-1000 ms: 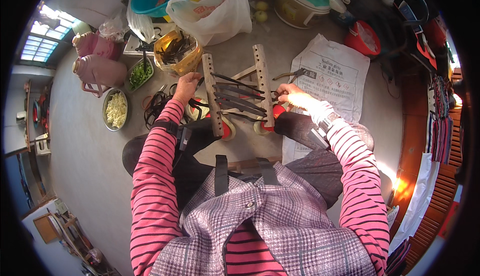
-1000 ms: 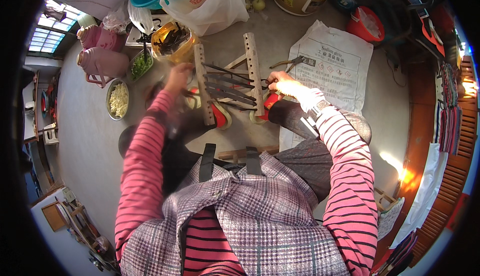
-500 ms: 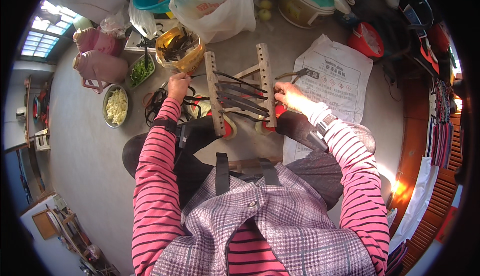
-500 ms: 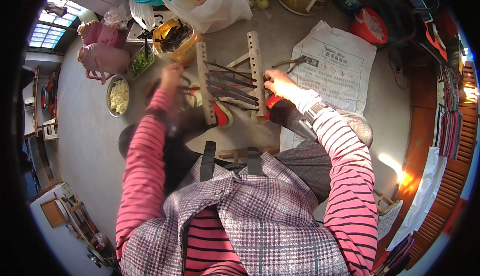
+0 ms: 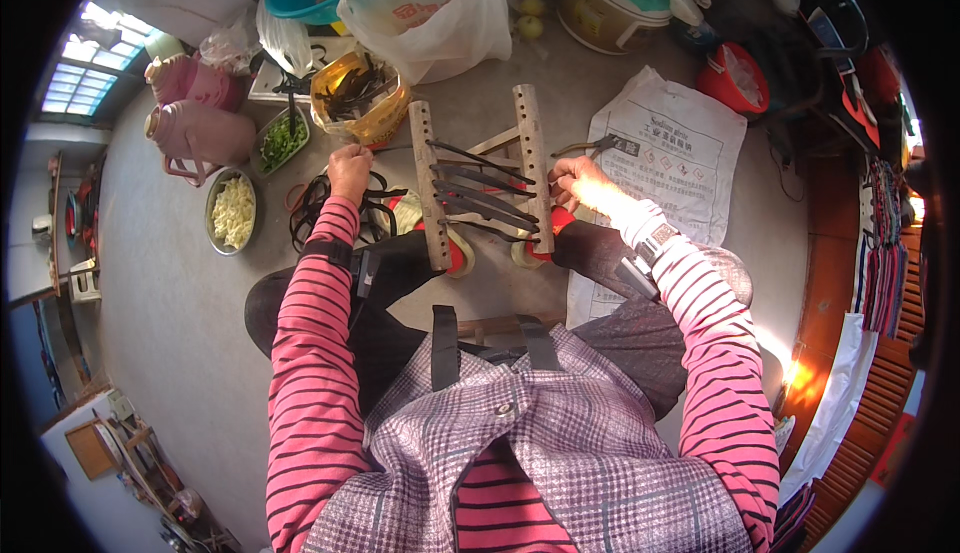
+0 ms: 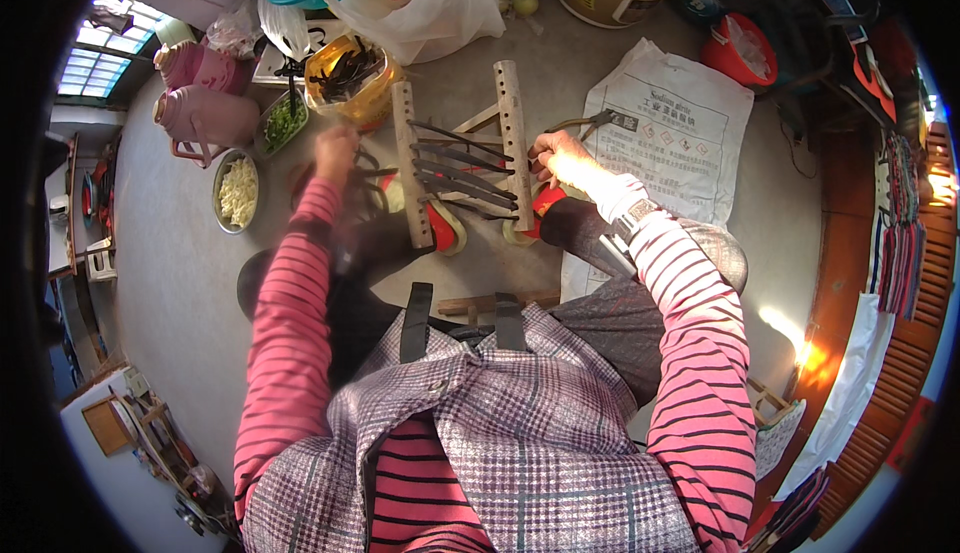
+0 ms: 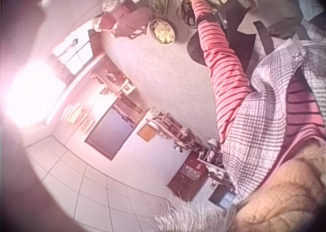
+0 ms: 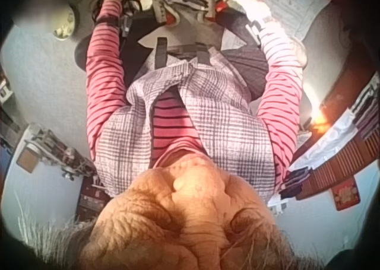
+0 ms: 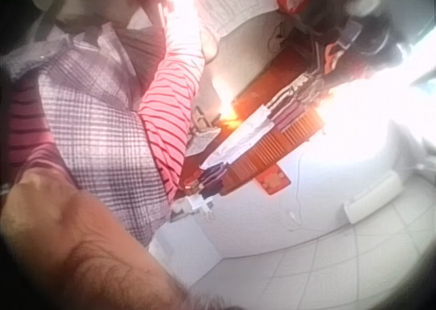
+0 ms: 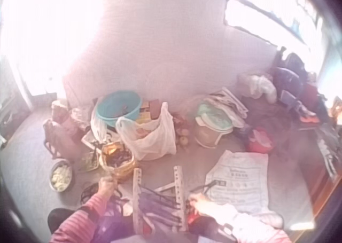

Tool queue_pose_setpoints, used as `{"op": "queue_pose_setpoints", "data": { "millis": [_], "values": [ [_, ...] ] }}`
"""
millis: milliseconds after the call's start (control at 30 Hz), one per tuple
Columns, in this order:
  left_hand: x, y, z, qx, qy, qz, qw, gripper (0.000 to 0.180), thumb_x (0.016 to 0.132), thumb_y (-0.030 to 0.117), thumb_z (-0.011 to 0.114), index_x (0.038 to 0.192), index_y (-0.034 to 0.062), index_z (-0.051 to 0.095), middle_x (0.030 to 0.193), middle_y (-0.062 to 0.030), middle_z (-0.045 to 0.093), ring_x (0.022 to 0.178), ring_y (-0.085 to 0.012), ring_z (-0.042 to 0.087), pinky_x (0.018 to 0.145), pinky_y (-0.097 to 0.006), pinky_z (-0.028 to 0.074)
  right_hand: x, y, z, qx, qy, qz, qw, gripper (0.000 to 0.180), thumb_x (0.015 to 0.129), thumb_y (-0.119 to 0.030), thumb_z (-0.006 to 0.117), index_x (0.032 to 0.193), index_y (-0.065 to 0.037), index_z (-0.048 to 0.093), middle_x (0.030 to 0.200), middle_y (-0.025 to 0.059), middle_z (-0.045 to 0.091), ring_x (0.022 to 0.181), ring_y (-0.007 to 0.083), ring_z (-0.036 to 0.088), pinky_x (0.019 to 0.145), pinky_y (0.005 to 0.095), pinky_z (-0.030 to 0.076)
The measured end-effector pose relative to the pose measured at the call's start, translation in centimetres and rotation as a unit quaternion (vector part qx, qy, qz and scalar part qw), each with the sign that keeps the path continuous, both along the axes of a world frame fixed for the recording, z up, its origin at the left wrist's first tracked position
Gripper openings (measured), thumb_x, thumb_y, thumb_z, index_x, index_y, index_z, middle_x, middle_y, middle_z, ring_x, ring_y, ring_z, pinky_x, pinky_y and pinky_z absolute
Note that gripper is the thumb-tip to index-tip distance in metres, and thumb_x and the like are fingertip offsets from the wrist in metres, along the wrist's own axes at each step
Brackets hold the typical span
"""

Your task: The person sits on the floor and assembles black straps onto a small wooden jig. They repeatedly thread the straps through slots, adjust tension, and use scissors to trim excess material. The person handles the straps and scissors directly, placing trimmed pieces aside.

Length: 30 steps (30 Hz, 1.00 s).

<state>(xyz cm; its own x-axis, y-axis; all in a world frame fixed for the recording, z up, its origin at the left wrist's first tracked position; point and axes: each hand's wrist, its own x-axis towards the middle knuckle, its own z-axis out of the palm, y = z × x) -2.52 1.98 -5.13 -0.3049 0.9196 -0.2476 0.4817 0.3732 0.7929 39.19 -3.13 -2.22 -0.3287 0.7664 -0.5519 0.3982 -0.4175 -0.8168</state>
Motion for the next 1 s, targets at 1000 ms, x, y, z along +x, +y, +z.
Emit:
{"op": "queue_pose_setpoints", "data": {
  "millis": [1000],
  "values": [
    [-0.5, 0.0, -0.1, 0.004, -0.005, 0.037, 0.999, 0.015, 0.072, 0.015, 0.062, 0.074, 0.0023, 0.069, 0.063, -0.0095, 0.064, 0.061, -0.0202, 0.061, 0.061, -0.032, 0.047, -0.7, -0.3, 0.7, -0.001, -0.007, 0.019, 1.0, 0.01, 0.087, -0.004, 0.055, 0.083, 0.004, 0.06, 0.073, 0.0103, 0.065, 0.06, 0.014, 0.064, 0.043, 0.0241, 0.05]
  ]
}}
